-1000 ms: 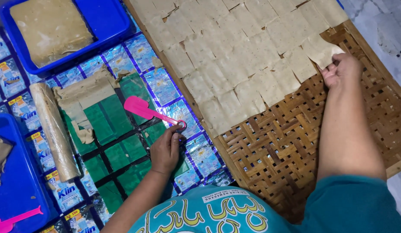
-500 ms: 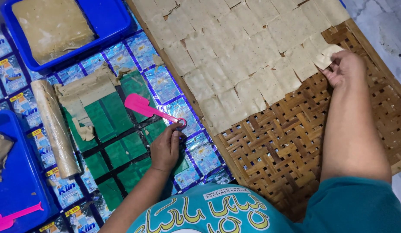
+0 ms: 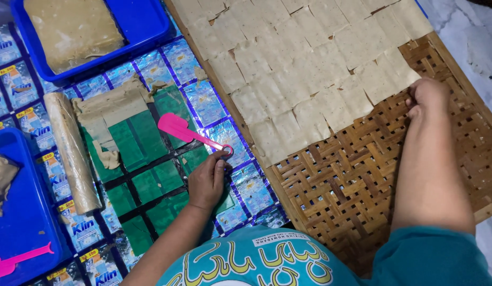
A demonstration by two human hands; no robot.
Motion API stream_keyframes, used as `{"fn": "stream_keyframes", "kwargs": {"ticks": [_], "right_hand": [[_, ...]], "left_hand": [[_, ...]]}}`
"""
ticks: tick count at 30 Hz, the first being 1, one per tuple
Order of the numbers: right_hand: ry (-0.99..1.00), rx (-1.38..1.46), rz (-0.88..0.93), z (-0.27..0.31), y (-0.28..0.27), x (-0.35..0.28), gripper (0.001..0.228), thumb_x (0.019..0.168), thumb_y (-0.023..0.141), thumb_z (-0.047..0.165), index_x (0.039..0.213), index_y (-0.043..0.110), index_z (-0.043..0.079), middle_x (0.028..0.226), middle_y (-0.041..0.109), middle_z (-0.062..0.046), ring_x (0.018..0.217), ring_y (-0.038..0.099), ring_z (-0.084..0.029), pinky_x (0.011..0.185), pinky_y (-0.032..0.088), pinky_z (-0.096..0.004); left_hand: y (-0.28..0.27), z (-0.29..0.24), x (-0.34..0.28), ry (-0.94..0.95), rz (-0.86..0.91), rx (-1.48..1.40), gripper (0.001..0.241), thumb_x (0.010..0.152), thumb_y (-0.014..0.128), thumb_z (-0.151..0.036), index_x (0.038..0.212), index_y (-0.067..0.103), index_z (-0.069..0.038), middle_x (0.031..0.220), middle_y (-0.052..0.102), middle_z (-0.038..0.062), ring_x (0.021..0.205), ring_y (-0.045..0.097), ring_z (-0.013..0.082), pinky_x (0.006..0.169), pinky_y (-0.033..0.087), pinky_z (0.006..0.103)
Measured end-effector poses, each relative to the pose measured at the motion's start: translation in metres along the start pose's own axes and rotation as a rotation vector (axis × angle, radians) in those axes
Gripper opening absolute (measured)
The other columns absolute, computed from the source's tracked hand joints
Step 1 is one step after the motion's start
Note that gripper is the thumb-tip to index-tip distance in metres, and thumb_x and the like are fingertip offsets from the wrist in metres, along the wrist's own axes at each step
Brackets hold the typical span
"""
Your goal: Flattening and cutting dough to prepare snacks on a workspace made of packaging.
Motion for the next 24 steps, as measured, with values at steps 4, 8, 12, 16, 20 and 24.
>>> {"fn": "stream_keyframes", "kwargs": {"ticks": [4,8,12,16,20,24], "right_hand": [[-0.150,0.078,-0.026,0.015,0.011,-0.078,0.044,0.103,0.042,0.011,0.147,0.044,0.005,0.140,0.058,-0.009,0.130,0.063,-0.021,0.115,0.039,-0.057],[-0.681,0.299,0.194,0.033,0.083,-0.162,0.018,0.099,0.060,-0.003,0.110,0.064,0.010,0.100,0.065,-0.001,0.082,0.057,-0.007,0.074,0.051,-0.019],[-0.636,0.233,0.515,0.013,0.174,-0.310,0.012,0.096,0.077,0.006,0.098,0.068,0.015,0.081,0.068,0.002,0.070,0.060,-0.004,0.065,0.050,-0.017],[-0.907,0.088,0.734,-0.006,0.243,-0.409,0.004,0.093,0.082,0.016,0.090,0.079,0.015,0.073,0.072,-0.006,0.071,0.068,-0.014,0.066,0.056,-0.029],[-1.459,-0.355,0.591,-0.006,0.285,-0.479,0.030,0.089,0.079,0.029,0.117,0.074,0.020,0.108,0.067,-0.004,0.100,0.068,-0.031,0.082,0.055,-0.044],[-1.711,-0.629,0.362,-0.011,0.311,-0.486,0.045,0.083,0.079,0.032,0.127,0.069,0.028,0.099,0.063,0.003,0.100,0.064,-0.022,0.083,0.049,-0.042]], "left_hand": [[-0.002,0.003,-0.001,-0.003,-0.025,0.014,0.027,0.102,0.051,-0.021,0.120,0.068,-0.013,0.087,0.078,0.002,0.073,0.074,0.0224,0.065,0.053,0.0350],[0.004,0.027,-0.004,-0.113,0.016,-0.364,0.028,0.101,0.054,-0.019,0.125,0.064,-0.010,0.086,0.076,0.002,0.071,0.070,0.0147,0.067,0.052,0.0279],[-0.006,0.047,-0.013,-0.058,-0.010,-0.535,0.033,0.101,0.054,-0.023,0.132,0.063,-0.019,0.083,0.078,0.005,0.080,0.073,0.0281,0.080,0.057,0.0413],[-0.085,0.056,-0.027,-0.005,-0.201,-0.250,0.031,0.096,0.064,-0.023,0.126,0.069,-0.023,0.087,0.079,0.003,0.089,0.075,0.0306,0.084,0.058,0.0418],[-0.161,0.080,-0.051,0.105,-0.495,0.282,0.026,0.099,0.062,-0.017,0.124,0.069,-0.016,0.121,0.068,0.010,0.117,0.063,0.0352,0.107,0.041,0.0523],[-0.194,0.113,-0.070,0.024,-0.575,0.701,0.036,0.098,0.065,-0.025,0.133,0.064,-0.015,0.139,0.056,0.020,0.137,0.051,0.0426,0.116,0.033,0.0578]]}}
Point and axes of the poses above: each hand's wrist, its own x-axis towards the middle knuckle, its own y-axis out of the palm, z = x × y, the point moved 10 cm from there along x, towards the middle knuckle
